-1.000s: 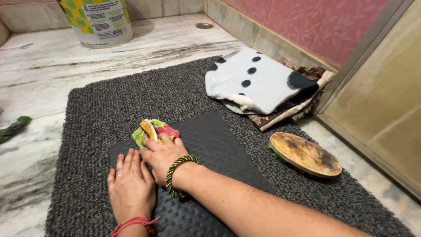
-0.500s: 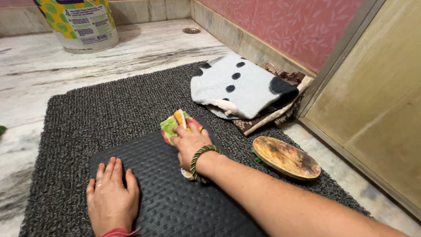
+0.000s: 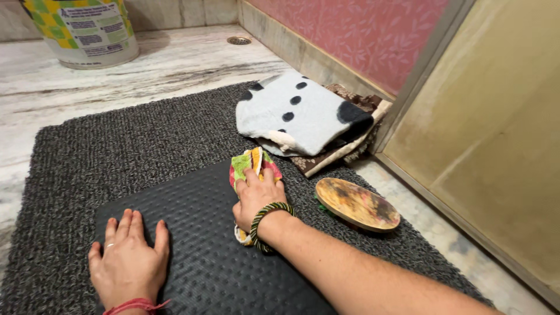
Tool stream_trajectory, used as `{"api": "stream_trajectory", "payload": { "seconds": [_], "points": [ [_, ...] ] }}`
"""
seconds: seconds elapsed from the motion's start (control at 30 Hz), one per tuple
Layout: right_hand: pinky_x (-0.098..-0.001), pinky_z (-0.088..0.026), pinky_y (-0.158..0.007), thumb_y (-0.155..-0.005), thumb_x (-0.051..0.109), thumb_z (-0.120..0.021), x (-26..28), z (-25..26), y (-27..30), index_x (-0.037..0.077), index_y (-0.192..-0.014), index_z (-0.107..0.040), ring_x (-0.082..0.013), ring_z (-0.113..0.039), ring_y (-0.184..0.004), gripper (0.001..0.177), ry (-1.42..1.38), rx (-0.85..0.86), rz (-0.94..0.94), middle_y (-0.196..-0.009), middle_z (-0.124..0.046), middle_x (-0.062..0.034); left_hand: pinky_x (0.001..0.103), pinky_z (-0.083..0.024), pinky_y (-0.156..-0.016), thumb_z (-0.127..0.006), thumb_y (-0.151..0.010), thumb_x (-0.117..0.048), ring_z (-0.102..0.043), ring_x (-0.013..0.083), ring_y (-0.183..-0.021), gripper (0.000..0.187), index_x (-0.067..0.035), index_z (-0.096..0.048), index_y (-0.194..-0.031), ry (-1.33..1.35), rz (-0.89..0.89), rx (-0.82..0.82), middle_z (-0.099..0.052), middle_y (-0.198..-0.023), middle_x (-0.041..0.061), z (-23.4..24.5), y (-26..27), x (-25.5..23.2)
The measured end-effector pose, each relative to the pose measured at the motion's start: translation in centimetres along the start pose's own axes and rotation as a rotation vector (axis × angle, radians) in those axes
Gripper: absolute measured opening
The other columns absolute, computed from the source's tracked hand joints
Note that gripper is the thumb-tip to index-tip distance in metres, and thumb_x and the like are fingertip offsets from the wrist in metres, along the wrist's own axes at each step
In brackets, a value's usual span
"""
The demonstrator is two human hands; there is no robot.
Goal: The person wipes a textured black mat with a colorful cloth, then lifts the mat to continue wiping its surface and the floor beneath.
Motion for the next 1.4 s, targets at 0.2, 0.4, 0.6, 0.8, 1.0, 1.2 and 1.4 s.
{"api": "stream_trajectory", "payload": {
  "seconds": [0.2, 0.4, 0.6, 0.8, 1.0, 1.2, 1.4],
  "points": [
    [-0.0575, -0.041, -0.105, -0.08, 0.022, -0.062, -0.3, 1.0, 3.0, 0.008, -0.122, -0.067, -0.0411, -0.042, -0.13, 0.045, -0.004, 0.068, -0.021, -0.15, -0.043, -0.0134, 0.057, -0.036, -0.109, -0.034, -0.1, -0.058, -0.041, 0.0243, -0.148, 0.068, -0.016, -0.051, -0.151, -0.191, -0.007, 0.212, -0.043, -0.163, -0.001, -1.6, -1.2, -0.8],
    [-0.0601, -0.038, -0.105, -0.081, 0.022, -0.061, -0.7, 1.6, 6.5, 0.011, -0.134, -0.06, -0.0435, -0.038, -0.133, 0.054, -0.015, 0.058, -0.009, -0.154, -0.039, -0.0139, 0.056, -0.026, -0.113, -0.03, -0.096, -0.057, -0.026, 0.0305, -0.149, 0.071, -0.021, -0.038, -0.156, -0.22, -0.116, 0.284, -0.029, -0.167, 0.003, -0.9, -0.9, -5.8],
    [-0.0711, -0.025, -0.106, -0.084, 0.026, -0.061, -0.9, 1.5, 7.7, 0.02, -0.142, -0.057, -0.0577, -0.029, -0.138, 0.058, -0.017, -0.004, -0.006, -0.16, -0.032, -0.0163, 0.057, -0.021, -0.117, -0.037, -0.097, -0.053, -0.027, 0.0321, -0.15, 0.063, -0.021, -0.041, -0.152, 0.125, -0.145, 0.16, -0.034, -0.162, 0.006, 2.0, 3.6, -13.3],
    [-0.0663, -0.031, -0.107, -0.086, 0.024, -0.061, -1.4, 0.3, 6.2, 0.014, -0.139, -0.058, -0.0569, -0.037, -0.131, 0.054, -0.028, -0.096, 0.103, -0.154, -0.035, -0.022, 0.056, -0.021, -0.117, -0.037, -0.096, -0.054, -0.028, 0.032, -0.149, 0.065, -0.021, -0.042, -0.151, 0.097, -0.143, 0.155, -0.035, -0.161, 0.007, 3.7, 4.0, -13.4],
    [-0.0609, -0.039, -0.103, -0.088, 0.022, -0.061, -2.1, -1.0, 3.1, 0.01, -0.134, -0.061, -0.0509, -0.044, -0.126, 0.047, -0.033, -0.191, 0.158, -0.151, -0.041, -0.023, 0.056, -0.02, -0.116, -0.038, -0.094, -0.054, -0.028, 0.0323, -0.148, 0.066, -0.019, -0.042, -0.151, 0.104, -0.134, 0.163, -0.034, -0.16, 0.007, 4.0, 3.8, -13.5],
    [-0.0571, -0.045, -0.099, -0.087, 0.021, -0.06, -2.9, -2.9, -1.4, 0.012, -0.13, -0.063, -0.0447, -0.052, -0.121, 0.044, -0.007, -0.173, 0.171, -0.148, -0.046, -0.0216, 0.057, -0.02, -0.116, -0.039, -0.095, -0.052, -0.028, 0.0328, -0.147, 0.068, -0.02, -0.043, -0.154, 0.126, -0.127, 0.164, -0.034, -0.16, 0.008, 4.5, 3.9, -13.5],
    [-0.0587, -0.044, -0.1, -0.091, 0.024, -0.058, -3.4, -3.8, -6.2, 0.015, -0.133, -0.062, -0.0438, -0.052, -0.124, 0.043, 0.029, -0.131, 0.222, -0.15, -0.045, -0.0199, 0.057, -0.019, -0.116, -0.039, -0.095, -0.051, -0.026, 0.0327, -0.148, 0.068, -0.019, -0.042, -0.155, 0.134, -0.125, 0.169, -0.033, -0.163, 0.008, 4.9, 4.0, -13.6]
  ]
}}
Point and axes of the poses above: each hand's wrist, its own y-axis away from the middle knuckle, its own z-axis out of the back of the hand, x = y × z, the point moved 8 cm from there along -y, towards the middle knuckle
